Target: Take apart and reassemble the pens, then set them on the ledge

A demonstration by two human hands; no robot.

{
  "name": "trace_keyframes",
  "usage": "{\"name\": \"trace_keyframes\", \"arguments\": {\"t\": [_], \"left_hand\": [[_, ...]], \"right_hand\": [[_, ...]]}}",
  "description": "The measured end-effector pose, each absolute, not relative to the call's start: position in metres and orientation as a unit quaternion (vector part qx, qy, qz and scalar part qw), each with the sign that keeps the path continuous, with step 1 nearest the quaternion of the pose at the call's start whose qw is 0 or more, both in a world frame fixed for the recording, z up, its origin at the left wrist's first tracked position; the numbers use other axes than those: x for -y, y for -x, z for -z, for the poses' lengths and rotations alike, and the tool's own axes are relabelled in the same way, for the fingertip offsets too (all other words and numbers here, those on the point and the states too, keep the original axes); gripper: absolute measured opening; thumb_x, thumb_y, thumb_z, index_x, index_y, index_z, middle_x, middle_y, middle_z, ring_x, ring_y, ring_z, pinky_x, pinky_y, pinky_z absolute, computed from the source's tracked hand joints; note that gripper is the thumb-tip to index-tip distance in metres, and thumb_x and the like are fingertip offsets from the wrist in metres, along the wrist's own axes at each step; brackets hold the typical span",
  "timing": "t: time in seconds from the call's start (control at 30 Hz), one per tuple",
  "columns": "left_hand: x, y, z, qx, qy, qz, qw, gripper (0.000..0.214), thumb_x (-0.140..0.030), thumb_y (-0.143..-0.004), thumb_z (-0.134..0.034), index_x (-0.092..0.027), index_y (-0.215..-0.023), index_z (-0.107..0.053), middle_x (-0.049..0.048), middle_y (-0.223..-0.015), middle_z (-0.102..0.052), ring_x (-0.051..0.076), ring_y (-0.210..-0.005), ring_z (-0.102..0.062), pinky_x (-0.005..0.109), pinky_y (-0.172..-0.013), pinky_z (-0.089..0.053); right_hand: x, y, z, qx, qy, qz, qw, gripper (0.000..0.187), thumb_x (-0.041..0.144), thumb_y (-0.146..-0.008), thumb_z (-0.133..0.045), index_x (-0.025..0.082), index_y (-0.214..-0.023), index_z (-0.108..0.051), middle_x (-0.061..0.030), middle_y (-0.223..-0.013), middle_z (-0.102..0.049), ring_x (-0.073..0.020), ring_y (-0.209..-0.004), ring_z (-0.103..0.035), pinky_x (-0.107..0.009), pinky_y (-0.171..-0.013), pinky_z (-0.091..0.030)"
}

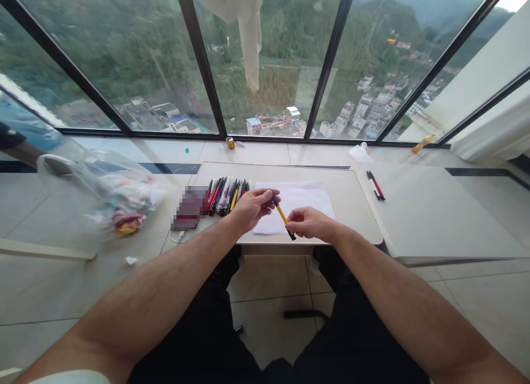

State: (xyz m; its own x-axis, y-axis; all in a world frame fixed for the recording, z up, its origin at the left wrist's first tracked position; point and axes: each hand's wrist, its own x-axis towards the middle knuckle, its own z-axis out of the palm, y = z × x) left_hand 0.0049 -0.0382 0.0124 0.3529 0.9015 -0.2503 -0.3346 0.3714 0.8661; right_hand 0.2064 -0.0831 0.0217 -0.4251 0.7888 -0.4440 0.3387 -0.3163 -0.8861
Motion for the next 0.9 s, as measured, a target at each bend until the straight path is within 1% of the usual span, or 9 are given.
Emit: {"name": "trace_keyframes", "arguments": {"t": [0.1,0.17,0.23,0.3,0.47,0.57,0.67,0.77,0.9], "left_hand": [[0.040,-0.012,-0.011,-0.380,-0.377,-0.424,0.731,0.029,-0.033,-0.073,-0.077,-0.010,-0.089,-0.071,0.0068,-0.079,-0.068,0.008,-0.059,-0.052,0.022,-0.055,-0.039],[0.040,-0.014,-0.013,-0.379,-0.380,-0.425,0.729,0.027,-0.033,-0.074,-0.076,-0.011,-0.089,-0.070,0.0066,-0.080,-0.068,0.008,-0.060,-0.052,0.022,-0.055,-0.039],[0.040,-0.013,-0.015,-0.372,-0.381,-0.423,0.733,0.026,-0.034,-0.076,-0.075,-0.012,-0.090,-0.070,0.0078,-0.084,-0.069,0.009,-0.062,-0.053,0.022,-0.055,-0.039],[0.040,-0.012,-0.017,-0.359,-0.382,-0.418,0.742,0.026,-0.033,-0.078,-0.072,-0.012,-0.094,-0.070,0.0089,-0.088,-0.069,0.008,-0.062,-0.052,0.021,-0.054,-0.038],[0.039,-0.010,-0.023,-0.345,-0.377,-0.421,0.749,0.024,-0.028,-0.081,-0.069,-0.011,-0.098,-0.071,0.0057,-0.080,-0.065,0.006,-0.057,-0.049,0.021,-0.055,-0.041],[0.041,-0.008,-0.026,-0.331,-0.372,-0.413,0.763,0.025,-0.027,-0.081,-0.068,-0.010,-0.100,-0.071,0.0047,-0.079,-0.063,0.006,-0.058,-0.050,0.021,-0.056,-0.043],[0.042,-0.006,-0.030,-0.312,-0.374,-0.396,0.779,0.027,-0.026,-0.082,-0.067,-0.011,-0.104,-0.071,0.0037,-0.080,-0.061,0.007,-0.057,-0.049,0.021,-0.053,-0.041],[0.044,-0.005,-0.033,-0.310,-0.377,-0.401,0.776,0.021,-0.028,-0.082,-0.068,-0.012,-0.095,-0.071,0.0036,-0.077,-0.061,0.008,-0.058,-0.050,0.021,-0.052,-0.039],[0.046,-0.005,-0.037,-0.310,-0.386,-0.418,0.762,0.019,-0.031,-0.081,-0.069,-0.013,-0.079,-0.065,0.0049,-0.076,-0.064,0.007,-0.057,-0.049,0.020,-0.054,-0.039]], "right_hand": [[0.082,-0.210,-0.017,0.567,0.459,-0.664,0.164,0.028,0.040,-0.078,-0.067,0.018,-0.095,-0.068,-0.0016,-0.077,-0.067,-0.0073,-0.056,-0.047,-0.019,-0.044,-0.030],[0.079,-0.209,-0.016,0.570,0.435,-0.677,0.162,0.029,0.041,-0.081,-0.064,0.017,-0.094,-0.070,-0.0037,-0.083,-0.069,-0.0076,-0.058,-0.049,-0.019,-0.043,-0.030],[0.076,-0.207,-0.016,0.567,0.420,-0.690,0.160,0.030,0.043,-0.081,-0.064,0.015,-0.091,-0.070,-0.0045,-0.082,-0.070,-0.0074,-0.057,-0.048,-0.019,-0.043,-0.029],[0.074,-0.205,-0.016,0.564,0.398,-0.706,0.157,0.033,0.045,-0.082,-0.063,0.014,-0.092,-0.071,-0.0048,-0.080,-0.070,-0.0068,-0.054,-0.044,-0.020,-0.044,-0.029],[0.074,-0.196,-0.014,0.546,0.360,-0.735,0.179,0.045,0.053,-0.086,-0.057,0.014,-0.106,-0.070,-0.0061,-0.081,-0.070,-0.0059,-0.050,-0.037,-0.021,-0.044,-0.027],[0.076,-0.192,-0.013,0.520,0.341,-0.757,0.198,0.045,0.053,-0.086,-0.059,0.015,-0.110,-0.067,-0.0051,-0.081,-0.069,-0.0055,-0.049,-0.034,-0.021,-0.044,-0.025],[0.079,-0.190,-0.014,0.491,0.328,-0.778,0.215,0.045,0.051,-0.084,-0.062,0.016,-0.112,-0.066,-0.0036,-0.079,-0.066,-0.0050,-0.048,-0.032,-0.021,-0.043,-0.020],[0.080,-0.187,-0.015,0.480,0.306,-0.790,0.226,0.044,0.051,-0.085,-0.062,0.015,-0.109,-0.065,-0.0039,-0.079,-0.066,-0.0050,-0.048,-0.032,-0.021,-0.043,-0.019],[0.081,-0.182,-0.015,0.519,0.302,-0.762,0.243,0.041,0.054,-0.086,-0.058,0.015,-0.090,-0.065,-0.0043,-0.073,-0.065,-0.0052,-0.046,-0.031,-0.021,-0.043,-0.020]]}}
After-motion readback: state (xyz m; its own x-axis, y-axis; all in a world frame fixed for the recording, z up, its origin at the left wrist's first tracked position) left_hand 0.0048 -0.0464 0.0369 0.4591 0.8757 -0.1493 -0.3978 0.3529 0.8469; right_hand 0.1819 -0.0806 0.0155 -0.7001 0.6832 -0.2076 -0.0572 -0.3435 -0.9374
